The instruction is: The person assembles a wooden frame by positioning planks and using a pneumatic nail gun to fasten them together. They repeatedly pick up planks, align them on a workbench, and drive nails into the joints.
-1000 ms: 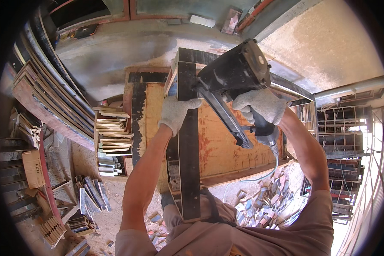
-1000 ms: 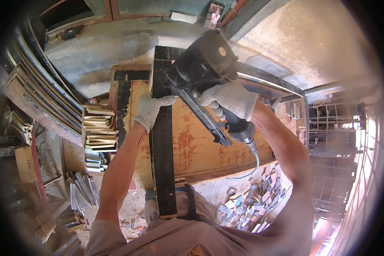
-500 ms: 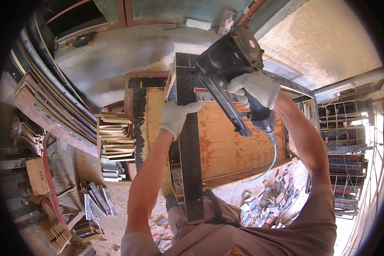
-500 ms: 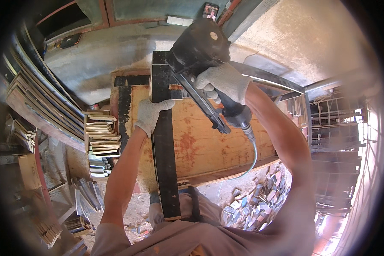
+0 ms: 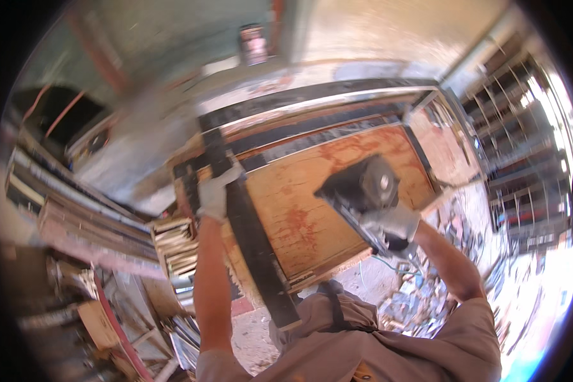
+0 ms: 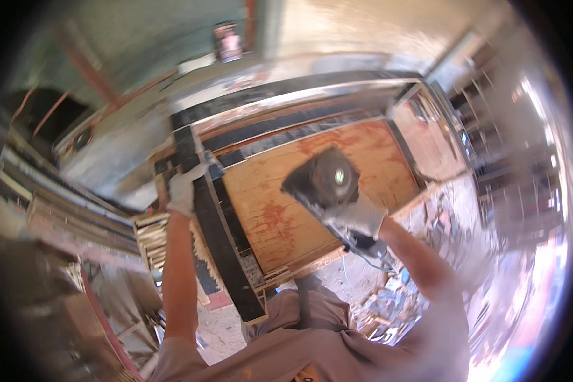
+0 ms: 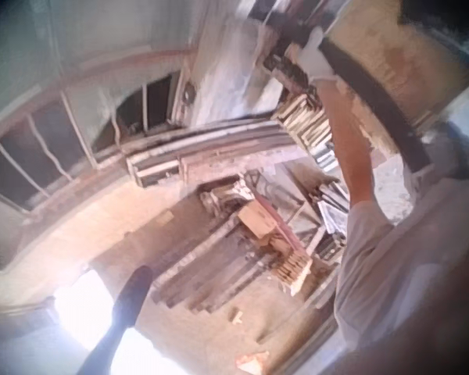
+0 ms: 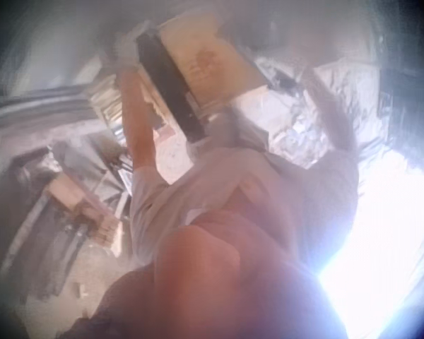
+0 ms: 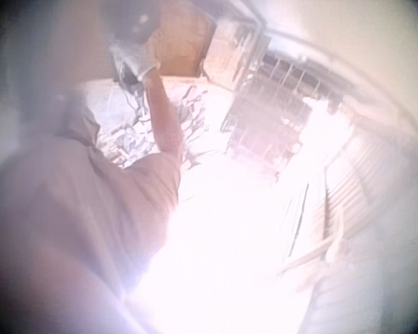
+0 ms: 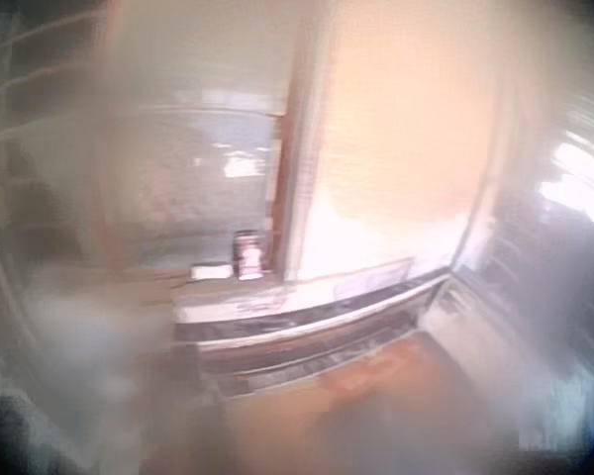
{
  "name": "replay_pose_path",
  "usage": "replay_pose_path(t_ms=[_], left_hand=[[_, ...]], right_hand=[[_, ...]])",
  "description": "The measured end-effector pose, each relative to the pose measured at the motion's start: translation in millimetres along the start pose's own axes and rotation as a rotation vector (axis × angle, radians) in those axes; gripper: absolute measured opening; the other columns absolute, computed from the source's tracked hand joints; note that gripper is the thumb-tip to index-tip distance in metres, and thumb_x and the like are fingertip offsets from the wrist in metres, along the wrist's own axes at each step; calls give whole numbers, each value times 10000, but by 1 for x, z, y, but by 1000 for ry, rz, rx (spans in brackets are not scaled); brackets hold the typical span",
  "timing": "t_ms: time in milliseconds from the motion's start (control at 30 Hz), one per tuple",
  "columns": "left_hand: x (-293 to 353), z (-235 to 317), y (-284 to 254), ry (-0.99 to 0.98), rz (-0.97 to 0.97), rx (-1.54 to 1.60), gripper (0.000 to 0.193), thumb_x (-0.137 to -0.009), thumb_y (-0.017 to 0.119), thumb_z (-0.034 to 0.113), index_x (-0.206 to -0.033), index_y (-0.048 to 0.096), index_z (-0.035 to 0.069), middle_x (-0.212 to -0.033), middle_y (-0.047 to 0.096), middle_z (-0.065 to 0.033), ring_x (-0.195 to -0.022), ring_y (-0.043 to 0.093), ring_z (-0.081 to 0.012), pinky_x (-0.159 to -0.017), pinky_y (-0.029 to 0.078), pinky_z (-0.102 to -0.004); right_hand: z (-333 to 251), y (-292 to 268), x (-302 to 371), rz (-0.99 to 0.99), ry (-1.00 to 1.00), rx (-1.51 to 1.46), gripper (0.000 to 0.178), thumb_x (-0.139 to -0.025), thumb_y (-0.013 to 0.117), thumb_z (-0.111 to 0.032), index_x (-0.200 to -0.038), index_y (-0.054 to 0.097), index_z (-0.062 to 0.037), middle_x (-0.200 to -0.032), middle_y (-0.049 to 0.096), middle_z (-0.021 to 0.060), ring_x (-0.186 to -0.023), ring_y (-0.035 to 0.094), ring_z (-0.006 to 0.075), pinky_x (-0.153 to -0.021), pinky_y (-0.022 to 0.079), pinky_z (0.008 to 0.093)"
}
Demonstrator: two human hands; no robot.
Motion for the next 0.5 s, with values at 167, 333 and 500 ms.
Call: replay_pose_path(t_ms=[167, 333, 500], left_hand=[[-16, -20, -16, 83, -38, 88, 584, -804, 821, 125, -1325, 600, -17, -1131, 664, -11, -940, 649, -187, -899, 528, -316], [-17, -3, -57, -135, 8, -281, 633, -890, 776, 335, -1388, 571, 1, -1244, 635, -72, -984, 630, -238, -860, 547, -379], [89, 38, 92, 460, 916, -1761, 694, -909, 613, 603, -1180, 686, -32, -1150, 693, -269, -1049, 685, -393, -904, 533, -481]], right_hand=[[187, -20, 116, 237, 129, -115, 195, -826, 754, -131, -971, 689, -18, -705, 649, 38, -588, 585, 116, -515, 480, 296], [427, -6, 250, 440, 640, -203, 230, -810, 749, -170, -821, 705, 56, -600, 643, 80, -489, 631, 170, -437, 494, 343], [586, 45, 381, 605, 869, -670, 185, -759, 747, -155, -796, 703, 21, -639, 643, 89, -507, 616, 200, -473, 504, 360]])
Point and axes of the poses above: each hand's wrist, its own x-axis away from the middle knuckle, its own y-axis out of the palm, z = x × y, the point moved 8 cm from there along -x, towards the middle knuckle
